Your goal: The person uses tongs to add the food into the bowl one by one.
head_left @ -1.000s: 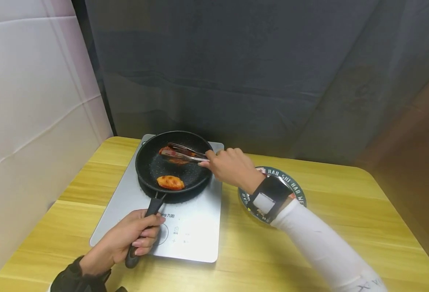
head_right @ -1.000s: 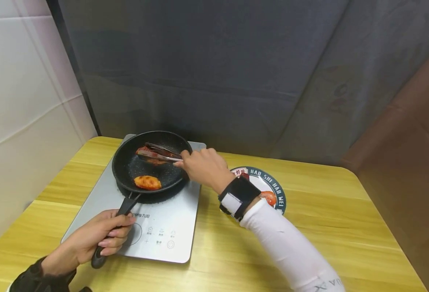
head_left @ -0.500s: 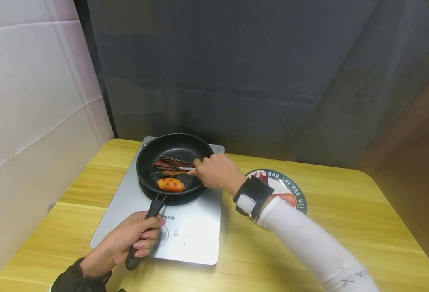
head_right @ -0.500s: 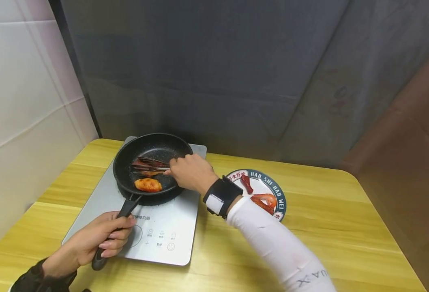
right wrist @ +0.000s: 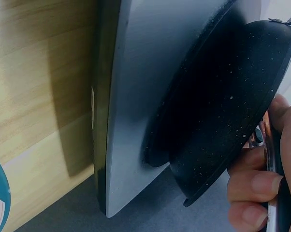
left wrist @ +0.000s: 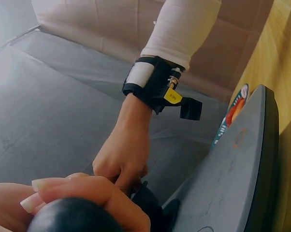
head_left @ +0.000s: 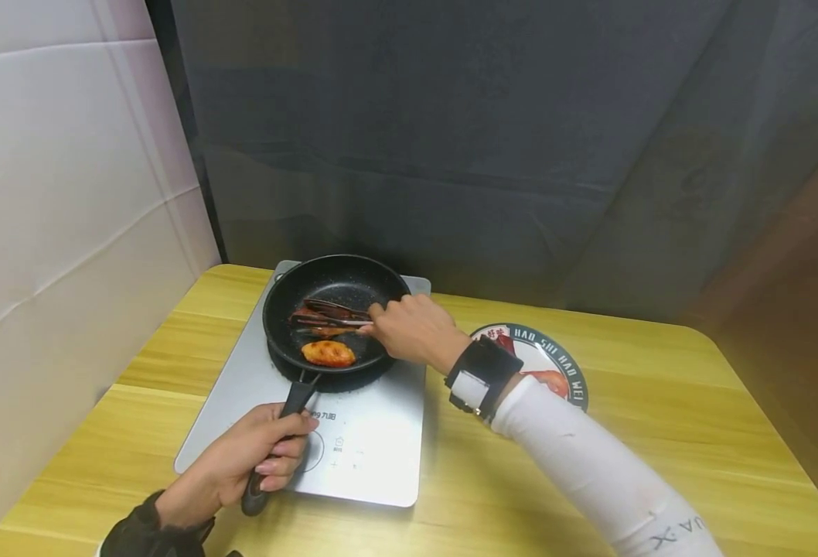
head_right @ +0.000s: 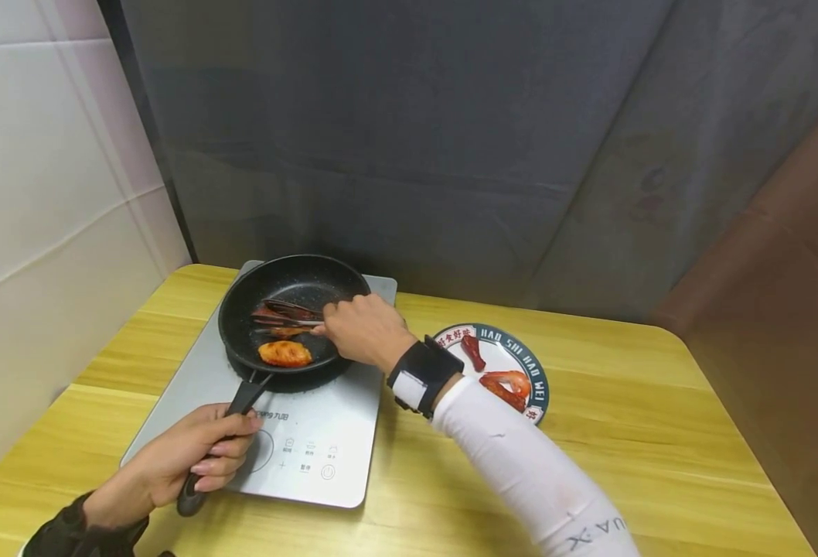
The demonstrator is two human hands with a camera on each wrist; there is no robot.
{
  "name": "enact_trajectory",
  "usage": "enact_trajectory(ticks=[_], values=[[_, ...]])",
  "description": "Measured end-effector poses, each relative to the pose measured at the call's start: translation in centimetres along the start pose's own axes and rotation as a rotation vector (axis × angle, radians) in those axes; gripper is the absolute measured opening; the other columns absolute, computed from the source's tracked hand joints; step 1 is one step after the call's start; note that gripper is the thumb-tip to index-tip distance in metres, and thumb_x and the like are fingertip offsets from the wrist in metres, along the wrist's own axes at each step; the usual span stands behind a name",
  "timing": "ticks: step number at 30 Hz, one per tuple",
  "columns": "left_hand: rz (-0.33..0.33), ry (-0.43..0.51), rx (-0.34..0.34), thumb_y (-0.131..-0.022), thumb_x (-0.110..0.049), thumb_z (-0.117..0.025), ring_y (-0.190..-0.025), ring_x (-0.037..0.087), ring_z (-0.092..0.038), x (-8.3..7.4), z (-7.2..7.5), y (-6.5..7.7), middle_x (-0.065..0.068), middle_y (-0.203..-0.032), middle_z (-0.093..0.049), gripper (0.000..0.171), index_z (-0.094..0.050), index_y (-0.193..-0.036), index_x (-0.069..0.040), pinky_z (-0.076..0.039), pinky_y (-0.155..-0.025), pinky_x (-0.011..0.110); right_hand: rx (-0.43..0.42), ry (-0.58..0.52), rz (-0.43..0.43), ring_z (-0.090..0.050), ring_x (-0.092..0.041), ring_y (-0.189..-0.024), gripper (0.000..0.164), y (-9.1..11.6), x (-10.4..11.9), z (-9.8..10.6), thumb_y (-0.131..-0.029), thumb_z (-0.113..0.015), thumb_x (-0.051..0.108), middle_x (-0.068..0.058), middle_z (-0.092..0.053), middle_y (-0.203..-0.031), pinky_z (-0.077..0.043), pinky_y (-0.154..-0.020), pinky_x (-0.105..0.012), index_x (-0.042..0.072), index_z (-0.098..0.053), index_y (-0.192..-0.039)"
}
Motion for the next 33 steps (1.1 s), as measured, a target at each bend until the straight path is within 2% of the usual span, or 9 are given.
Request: enact_trajectory(ticks=[3,9,15,19,24,28,31,33], values=[[0.002,0.000,0.002,-0.096,-0.011,-0.049,-0.041,-0.001,-0.031,0.1,0.0,0.0,-0.009,-0.056,-0.034,0.014,-0.040,-0.086,-0.007,-0.030,-0.034,0.014,-0.012,-0.002,0.005,-0.041,-0.012,-0.042,0.042,0.1,-0.1,0.0,-0.100,-0.042,0.046,0.005,-0.036,-0.053,-0.033,-0.036,-0.026,0.012,-0.058,-0.083],[0.009,0.006,0.005,-0.096,-0.011,-0.050,-0.041,-0.001,-0.031,0.1,-0.1,-0.1,-0.009,-0.056,-0.033,0.013,-0.040,-0.088,-0.007,-0.030,-0.034,0.014,-0.044,-0.015,0.022,-0.041,-0.013,-0.042,0.041,0.5,-0.5,0.1,-0.099,-0.044,0.047,0.003,-0.043,-0.055,-0.034,-0.035,-0.028,0.011,-0.062,-0.092],[0.004,-0.003,0.001,-0.096,-0.011,-0.049,-0.040,-0.001,-0.031,0.0,0.0,0.0,-0.009,-0.056,-0.033,0.015,-0.039,-0.086,-0.007,-0.030,-0.034,0.014,-0.059,-0.018,0.005,-0.046,-0.017,-0.044,0.042,0.8,-1.1,0.1,-0.098,-0.045,0.049,0.001,-0.049,-0.059,-0.039,-0.038,-0.031,0.010,-0.061,-0.090],[0.008,-0.003,0.002,-0.096,-0.011,-0.049,-0.041,-0.001,-0.031,0.1,0.1,-0.1,-0.009,-0.057,-0.033,0.014,-0.040,-0.086,-0.007,-0.030,-0.035,0.014,-0.071,-0.036,-0.006,-0.046,-0.017,-0.045,0.042,1.1,-1.4,0.3,-0.098,-0.046,0.049,0.000,-0.049,-0.060,-0.040,-0.038,-0.032,0.009,-0.060,-0.093],[0.005,-0.010,-0.007,-0.096,-0.011,-0.049,-0.041,-0.001,-0.031,0.0,0.2,-0.2,-0.009,-0.056,-0.033,0.015,-0.039,-0.085,-0.008,-0.029,-0.035,0.014,-0.075,-0.061,-0.030,-0.045,-0.018,-0.045,0.045,1.5,-2.4,0.4,-0.097,-0.043,0.053,0.001,-0.046,-0.059,-0.036,-0.037,-0.031,0.010,-0.056,-0.094],[0.005,-0.013,-0.011,-0.096,-0.011,-0.050,-0.041,-0.001,-0.031,0.0,0.4,-0.3,-0.009,-0.056,-0.033,0.016,-0.039,-0.084,-0.008,-0.029,-0.035,0.014,-0.170,-0.059,-0.009,-0.041,-0.015,-0.042,0.049,2.2,-3.5,0.9,-0.093,-0.049,0.058,0.002,-0.045,-0.058,-0.029,-0.034,-0.029,0.010,-0.055,-0.099],[0.007,-0.011,-0.005,-0.096,-0.011,-0.050,-0.041,-0.001,-0.031,0.0,0.4,-0.3,-0.009,-0.056,-0.033,0.016,-0.039,-0.084,-0.008,-0.030,-0.035,0.014,-0.279,-0.059,0.048,-0.034,-0.013,-0.038,0.051,3.1,-4.2,1.4,-0.088,-0.057,0.058,0.002,-0.043,-0.056,-0.023,-0.033,-0.027,0.009,-0.056,-0.102],[0.005,-0.011,-0.003,-0.096,-0.011,-0.050,-0.041,-0.001,-0.031,0.0,0.4,-0.4,-0.009,-0.056,-0.033,0.017,-0.039,-0.083,-0.008,-0.030,-0.035,0.014,-0.349,-0.048,0.086,-0.029,-0.012,-0.037,0.053,3.8,-4.6,1.8,-0.087,-0.057,0.059,0.001,-0.043,-0.055,-0.021,-0.033,-0.026,0.009,-0.056,-0.104]])
Point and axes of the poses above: each hand's wrist, its own y-axis away from the middle knuckle, its own z-axis out of the back of the hand, x = y × z, the point moved 10 cm from there along -y, towards the middle knuckle
